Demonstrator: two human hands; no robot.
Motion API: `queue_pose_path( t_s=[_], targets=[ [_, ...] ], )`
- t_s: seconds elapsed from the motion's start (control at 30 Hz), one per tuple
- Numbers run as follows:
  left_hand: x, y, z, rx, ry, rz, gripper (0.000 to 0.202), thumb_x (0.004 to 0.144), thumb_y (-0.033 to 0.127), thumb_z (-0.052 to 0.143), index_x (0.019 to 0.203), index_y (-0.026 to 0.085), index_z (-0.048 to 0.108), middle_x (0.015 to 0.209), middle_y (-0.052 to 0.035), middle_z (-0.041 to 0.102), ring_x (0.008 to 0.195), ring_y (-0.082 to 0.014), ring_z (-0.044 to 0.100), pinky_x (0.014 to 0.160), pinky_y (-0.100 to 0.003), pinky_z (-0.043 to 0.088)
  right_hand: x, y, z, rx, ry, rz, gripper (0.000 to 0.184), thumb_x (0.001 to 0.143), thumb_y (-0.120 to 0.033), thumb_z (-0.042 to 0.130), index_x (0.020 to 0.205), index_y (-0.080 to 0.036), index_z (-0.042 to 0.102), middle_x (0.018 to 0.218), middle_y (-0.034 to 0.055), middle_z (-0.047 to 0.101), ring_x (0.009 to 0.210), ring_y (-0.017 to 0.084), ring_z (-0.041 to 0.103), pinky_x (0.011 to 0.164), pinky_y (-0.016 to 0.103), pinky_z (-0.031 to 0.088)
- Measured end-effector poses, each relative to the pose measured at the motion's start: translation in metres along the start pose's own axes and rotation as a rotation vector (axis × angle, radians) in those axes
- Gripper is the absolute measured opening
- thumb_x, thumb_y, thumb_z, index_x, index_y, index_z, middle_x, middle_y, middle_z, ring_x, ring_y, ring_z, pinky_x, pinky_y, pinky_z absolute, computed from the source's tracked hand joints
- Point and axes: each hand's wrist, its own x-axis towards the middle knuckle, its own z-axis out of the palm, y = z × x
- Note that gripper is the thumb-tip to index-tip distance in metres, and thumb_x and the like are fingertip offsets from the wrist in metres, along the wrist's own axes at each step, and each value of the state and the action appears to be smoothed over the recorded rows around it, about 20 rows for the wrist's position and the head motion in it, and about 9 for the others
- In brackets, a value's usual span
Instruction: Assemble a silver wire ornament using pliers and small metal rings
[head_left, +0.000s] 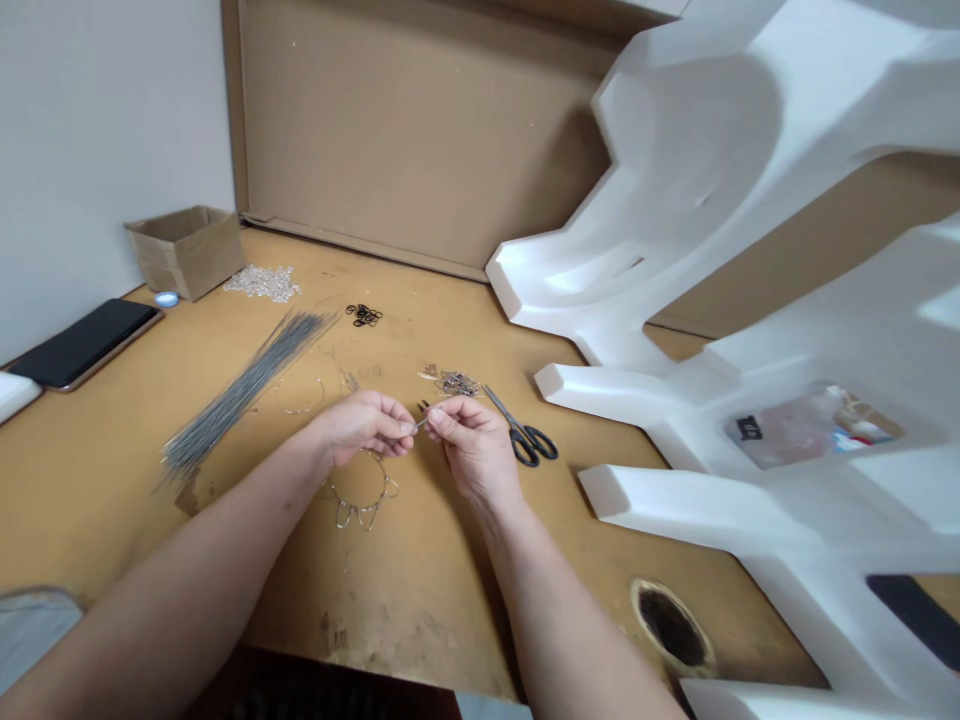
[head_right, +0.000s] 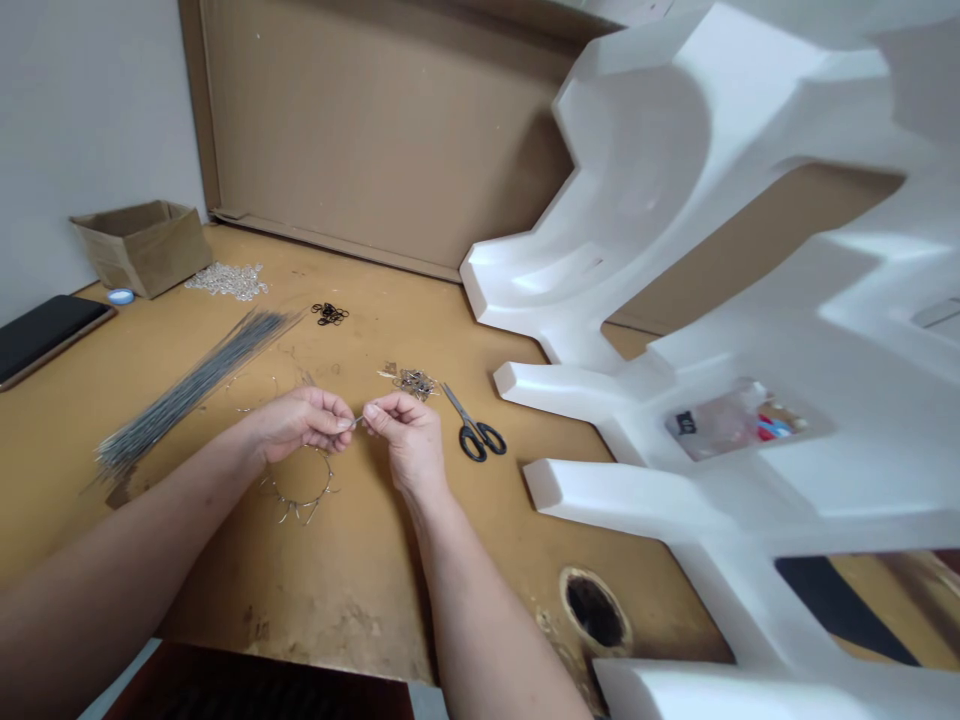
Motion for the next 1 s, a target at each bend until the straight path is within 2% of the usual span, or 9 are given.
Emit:
queue_pose_path(
  t_s=[0.13,0.47,0.67,1.0],
  targets=[
    [-0.0005,-0.0003,0.0020,-0.013,0.012,0.048,0.008,0.057,0.008,0.064,0.056,0.011,0.056,0.053,-0.0021,0.061,0.051,-0.0083,0.055,0.061,-0.024,0.041,-0.0017,-0.0002,0.0019,-0.034,-0.025,0.019,0.015,0.049,-0.023,0.075,0.049,-0.018,0.061,0.046,-0.0037,0.058,0.044,0.009,0.049,0.049,0.023,0.039],
    [0.0008,0.0000,0.0061,-0.001,0.086,0.052,0.018,0.063,0.002,0.054,0.048,0.012,0.051,0.040,0.0021,0.052,0.037,-0.0054,0.044,0.047,-0.020,0.035,-0.0035,0.0012,0.0052,-0.056,-0.043,0.024,0.013,0.049,-0.024,0.076,0.052,-0.019,0.064,0.050,-0.0035,0.060,0.047,0.008,0.049,0.052,0.022,0.039],
    [0.0023,-0.0007,0.0030,-0.033,0.052,0.043,0.017,0.064,0.002,0.053,0.050,0.012,0.051,0.040,0.0021,0.050,0.036,-0.0063,0.045,0.047,-0.021,0.036,-0.0022,-0.0024,0.0025,0.000,-0.060,0.058,0.015,0.048,-0.021,0.075,0.060,-0.020,0.067,0.053,-0.0043,0.059,0.049,0.007,0.047,0.053,0.021,0.039],
    [0.0020,-0.0015,0.0014,-0.034,-0.003,0.026,0.016,0.061,0.004,0.055,0.048,0.012,0.050,0.041,0.0017,0.049,0.037,-0.0062,0.044,0.047,-0.021,0.036,-0.0029,-0.0010,0.0038,-0.056,-0.055,0.053,0.013,0.049,-0.025,0.075,0.055,-0.019,0.064,0.049,-0.0038,0.057,0.048,0.008,0.046,0.052,0.023,0.037]
  ],
)
